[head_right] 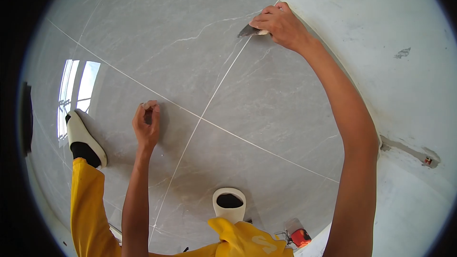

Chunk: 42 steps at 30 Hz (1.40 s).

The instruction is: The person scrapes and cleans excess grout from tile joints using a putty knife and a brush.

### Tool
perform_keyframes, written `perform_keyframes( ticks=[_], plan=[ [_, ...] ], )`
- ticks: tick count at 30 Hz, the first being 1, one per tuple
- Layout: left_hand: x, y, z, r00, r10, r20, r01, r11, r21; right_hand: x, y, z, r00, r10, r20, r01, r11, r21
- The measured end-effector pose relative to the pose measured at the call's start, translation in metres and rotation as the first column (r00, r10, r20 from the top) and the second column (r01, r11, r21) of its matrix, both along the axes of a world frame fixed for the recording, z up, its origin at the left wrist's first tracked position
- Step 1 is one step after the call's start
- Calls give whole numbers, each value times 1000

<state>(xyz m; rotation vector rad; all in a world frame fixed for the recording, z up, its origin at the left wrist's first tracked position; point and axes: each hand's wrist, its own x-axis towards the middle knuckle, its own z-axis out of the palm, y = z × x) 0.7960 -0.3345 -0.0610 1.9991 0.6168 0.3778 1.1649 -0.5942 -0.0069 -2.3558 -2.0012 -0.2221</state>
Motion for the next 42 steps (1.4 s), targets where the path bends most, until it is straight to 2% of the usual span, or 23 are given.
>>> perform_keyframes(
  ticks=[3,6,9,12,15,18,21,22,23,24,27,30,33,35,36,37,38,39,40,41,42],
  plan=[
    [-5,-2,-12,993,-52,104,38,991,131,-1,2,-13,999,-38,9,39,989,-145],
    [-5,-1,-17,990,-50,135,29,987,155,-11,-12,-15,998,-39,49,47,983,-175],
    [-5,0,-16,987,-54,153,27,984,175,-6,-12,-3,999,-1,45,14,955,-297],
    [-6,0,-18,987,-53,149,27,985,173,-3,10,4,998,-31,62,43,979,-197],
    [-6,0,-17,984,-53,173,21,983,183,-14,-10,-20,997,-80,1,79,990,-113],
    [-5,1,-14,986,-46,160,18,986,168,-30,-39,-3,999,-44,-32,35,973,-227],
    [-4,-1,-18,986,-9,167,-20,985,172,-33,-47,28,978,-155,-141,75,887,-456],
    [-4,-3,-18,985,-4,174,-26,985,169,-30,-45,27,925,-332,-183,257,904,-343],
    [-4,-3,-19,984,-3,180,-28,985,169,-23,-40,24,835,-491,-248,440,867,-232],
    [-4,-3,-18,983,-4,183,-28,985,172,-14,-35,18,712,-617,-335,613,779,-131],
    [-5,-1,-13,992,-7,123,-9,992,127,22,-21,-4,375,-540,-754,673,717,-179],
    [1,10,-4,998,59,-7,-60,978,-201,10,-1,-35,390,-548,-740,674,718,-177],
    [3,31,3,995,80,-63,-101,846,-523,-48,27,-47,517,-401,-756,518,850,-97],
    [-4,46,10,996,-15,-84,0,984,-177,-91,40,-37,552,-367,-749,373,912,-172],
    [-10,53,19,991,-62,-120,63,998,5,-107,45,-32,562,-346,-752,293,933,-210],
    [-15,63,30,973,-68,-220,65,998,-19,-108,45,-21,571,-385,-725,318,918,-237],
    [-19,72,44,944,-79,-320,67,997,-48,-112,40,-33,500,-391,-773,371,903,-217],
    [-22,82,52,965,-85,-249,100,994,47,-113,37,-43,434,-388,-813,425,884,-195],
    [-25,94,64,940,-94,-329,149,978,145,-112,37,-52,375,-379,-846,482,859,-171],
    [-28,107,78,908,-103,-405,211,949,233,-131,41,-46,567,-324,-757,330,932,-152],
    [-30,120,90,873,-102,-478,277,909,313,-150,47,-33,600,-330,-728,252,942,-220]
  ],
)
